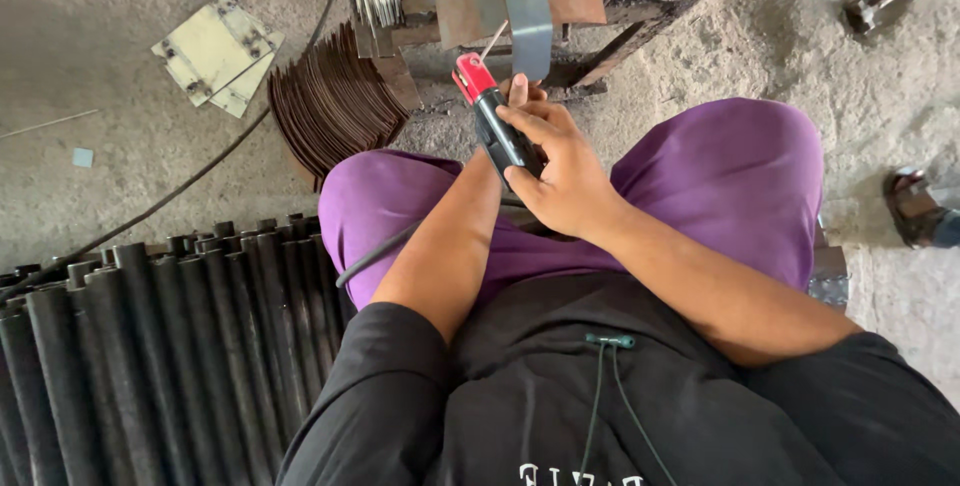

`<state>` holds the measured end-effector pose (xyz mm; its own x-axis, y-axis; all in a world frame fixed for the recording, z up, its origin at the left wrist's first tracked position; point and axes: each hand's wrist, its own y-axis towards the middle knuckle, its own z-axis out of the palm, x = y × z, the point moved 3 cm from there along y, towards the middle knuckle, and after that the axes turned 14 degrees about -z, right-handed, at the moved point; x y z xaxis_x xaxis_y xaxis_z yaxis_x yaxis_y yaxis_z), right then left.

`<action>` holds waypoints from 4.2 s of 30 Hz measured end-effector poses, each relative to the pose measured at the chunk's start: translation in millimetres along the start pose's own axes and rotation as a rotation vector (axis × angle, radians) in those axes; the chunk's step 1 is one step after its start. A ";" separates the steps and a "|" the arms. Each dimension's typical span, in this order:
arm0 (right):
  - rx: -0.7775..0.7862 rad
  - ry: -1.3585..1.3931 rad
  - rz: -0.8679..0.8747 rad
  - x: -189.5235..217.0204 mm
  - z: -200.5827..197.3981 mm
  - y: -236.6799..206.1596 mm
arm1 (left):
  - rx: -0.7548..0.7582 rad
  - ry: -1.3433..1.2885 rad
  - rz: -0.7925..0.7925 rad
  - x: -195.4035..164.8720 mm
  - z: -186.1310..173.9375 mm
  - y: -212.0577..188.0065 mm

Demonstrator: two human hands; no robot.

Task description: The person welds small rectangular metal plates together. They position the plates on a metal surface, use an arc welding electrode holder to apply weld beads at the joints, and then set the welded pieces aside into a metal tray.

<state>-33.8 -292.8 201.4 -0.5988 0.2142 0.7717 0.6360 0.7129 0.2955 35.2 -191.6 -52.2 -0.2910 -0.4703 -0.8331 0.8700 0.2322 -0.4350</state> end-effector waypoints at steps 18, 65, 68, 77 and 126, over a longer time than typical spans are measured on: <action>-0.036 0.028 0.000 -11.3 7.5 8.4 | 0.073 -0.009 0.007 -11.5 8.8 6.8; -0.108 0.424 0.190 -24.9 10.4 4.6 | 0.033 -0.008 0.047 -19.6 7.4 0.6; -0.109 0.412 0.204 -25.1 11.0 4.6 | 0.029 0.000 0.047 -19.9 6.9 1.6; -0.126 0.435 0.195 -28.8 16.0 2.0 | 0.021 0.002 0.054 -21.1 5.3 2.9; -0.751 0.713 0.335 -92.7 -104.8 -30.7 | -0.331 0.592 0.244 -39.7 -8.5 -5.3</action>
<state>53.2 -404.5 179.8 -0.0734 -0.2882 0.9547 0.9946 0.0487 0.0912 38.7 -166.9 -19.7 -0.3527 0.1463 -0.9242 0.7985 0.5620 -0.2157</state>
